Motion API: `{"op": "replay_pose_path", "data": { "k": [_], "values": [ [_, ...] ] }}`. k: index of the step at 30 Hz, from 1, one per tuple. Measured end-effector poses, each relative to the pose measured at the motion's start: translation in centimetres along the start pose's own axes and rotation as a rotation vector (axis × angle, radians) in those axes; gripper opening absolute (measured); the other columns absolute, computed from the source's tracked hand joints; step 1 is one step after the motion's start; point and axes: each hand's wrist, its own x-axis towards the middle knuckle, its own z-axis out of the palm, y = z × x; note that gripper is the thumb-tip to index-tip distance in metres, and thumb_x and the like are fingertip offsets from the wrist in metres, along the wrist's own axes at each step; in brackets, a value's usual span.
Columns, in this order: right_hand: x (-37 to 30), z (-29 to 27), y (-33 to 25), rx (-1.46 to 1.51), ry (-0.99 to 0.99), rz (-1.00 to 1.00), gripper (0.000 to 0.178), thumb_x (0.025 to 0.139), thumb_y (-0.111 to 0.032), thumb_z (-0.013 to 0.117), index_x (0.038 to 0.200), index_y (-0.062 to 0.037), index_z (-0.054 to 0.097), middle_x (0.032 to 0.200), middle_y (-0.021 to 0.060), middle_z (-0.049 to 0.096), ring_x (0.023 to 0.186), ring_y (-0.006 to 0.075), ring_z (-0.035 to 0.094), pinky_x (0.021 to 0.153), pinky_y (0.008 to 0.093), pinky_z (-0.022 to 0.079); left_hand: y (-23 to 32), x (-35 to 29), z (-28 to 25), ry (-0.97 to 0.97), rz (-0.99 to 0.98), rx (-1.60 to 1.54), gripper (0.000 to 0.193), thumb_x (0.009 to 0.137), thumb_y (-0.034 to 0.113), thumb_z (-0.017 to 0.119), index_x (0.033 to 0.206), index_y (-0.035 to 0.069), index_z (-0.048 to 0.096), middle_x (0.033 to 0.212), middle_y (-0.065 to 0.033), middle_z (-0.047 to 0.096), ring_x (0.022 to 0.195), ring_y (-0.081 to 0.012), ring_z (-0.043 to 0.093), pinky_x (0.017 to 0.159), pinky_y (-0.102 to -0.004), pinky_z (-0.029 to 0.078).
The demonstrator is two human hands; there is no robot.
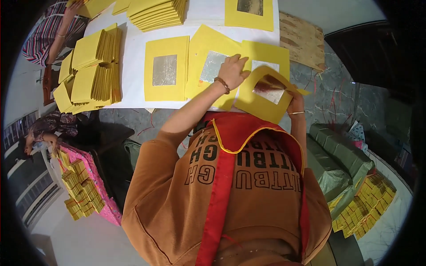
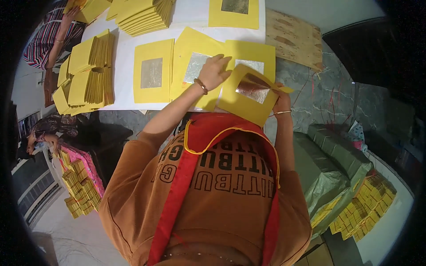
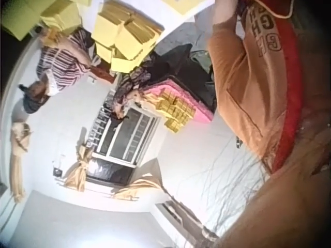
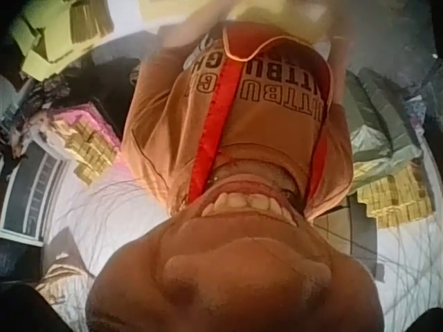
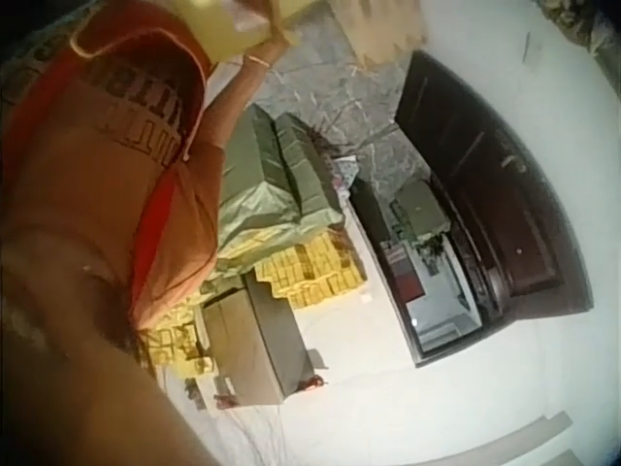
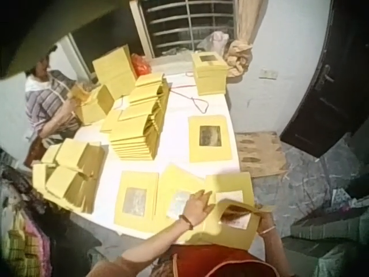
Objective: Manually sorting and stacking yellow joss paper sheets with foil centers.
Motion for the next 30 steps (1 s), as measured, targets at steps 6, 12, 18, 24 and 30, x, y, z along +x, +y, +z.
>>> {"op": "replay_pose_path", "data": {
  "k": [6, 12, 18, 24, 30],
  "values": [
    [-0.3, 0.2, -0.4, 0.157, -0.488, -0.181, 0.027, 0.081, -0.034, 0.052, 0.076, -0.0073, 0.051, 0.108, 0.011, 0.05, 0.094, 0.0245, 0.052, 0.08, 0.0323, 0.044, 0.6, -0.9, 0.4, 0.02, 0.012, 0.045, 0.052, 0.066, 0.021, 0.068, 0.114, 0.009, 0.051, 0.111, -0.0196, 0.048, 0.099, -0.0357, 0.044, 0.085, -0.0406, 0.039],
    [0.8, -1.8, 0.5, 0.13, -0.441, -0.151, 0.029, 0.082, -0.036, 0.052, 0.074, -0.0075, 0.049, 0.101, 0.0098, 0.051, 0.091, 0.0234, 0.052, 0.079, 0.0305, 0.044, 0.9, -0.6, -0.3, -0.11, 0.113, 0.183, 0.051, 0.062, 0.016, 0.07, 0.108, 0.003, 0.053, 0.1, -0.0173, 0.051, 0.093, -0.0338, 0.047, 0.08, -0.0379, 0.041],
    [0.9, -2.7, 1.1, 0.074, -0.258, -0.119, 0.022, 0.084, -0.028, 0.049, 0.074, -0.0088, 0.048, 0.085, 0.0043, 0.05, 0.08, 0.0169, 0.051, 0.072, 0.0274, 0.043, 1.4, -0.7, 1.2, 0.03, 0.105, 0.015, 0.063, 0.061, 0.015, 0.071, 0.116, 0.001, 0.044, 0.102, -0.0194, 0.046, 0.092, -0.0328, 0.046, 0.081, -0.0383, 0.04],
    [0.5, -2.6, 1.5, 0.031, -0.12, -0.1, 0.018, 0.085, -0.026, 0.047, 0.076, -0.0106, 0.047, 0.075, 0.0008, 0.048, 0.072, 0.0125, 0.049, 0.067, 0.0249, 0.042, 1.8, -0.1, 1.9, 0.071, -0.372, -0.542, 0.069, 0.068, 0.012, 0.071, 0.125, 0.0, 0.035, 0.104, -0.0125, 0.048, 0.091, -0.0208, 0.049, 0.075, -0.0312, 0.044],
    [0.4, -3.4, 1.4, 0.083, -0.29, -0.113, 0.025, 0.083, -0.034, 0.051, 0.08, -0.0103, 0.045, 0.079, 0.0079, 0.054, 0.073, 0.0206, 0.056, 0.064, 0.0303, 0.048, 2.8, -0.6, 0.9, 0.065, -0.417, -0.748, 0.069, 0.068, 0.013, 0.069, 0.127, 0.001, 0.034, 0.102, -0.0124, 0.051, 0.081, -0.0168, 0.049, 0.074, -0.0276, 0.044]
  ]
}}
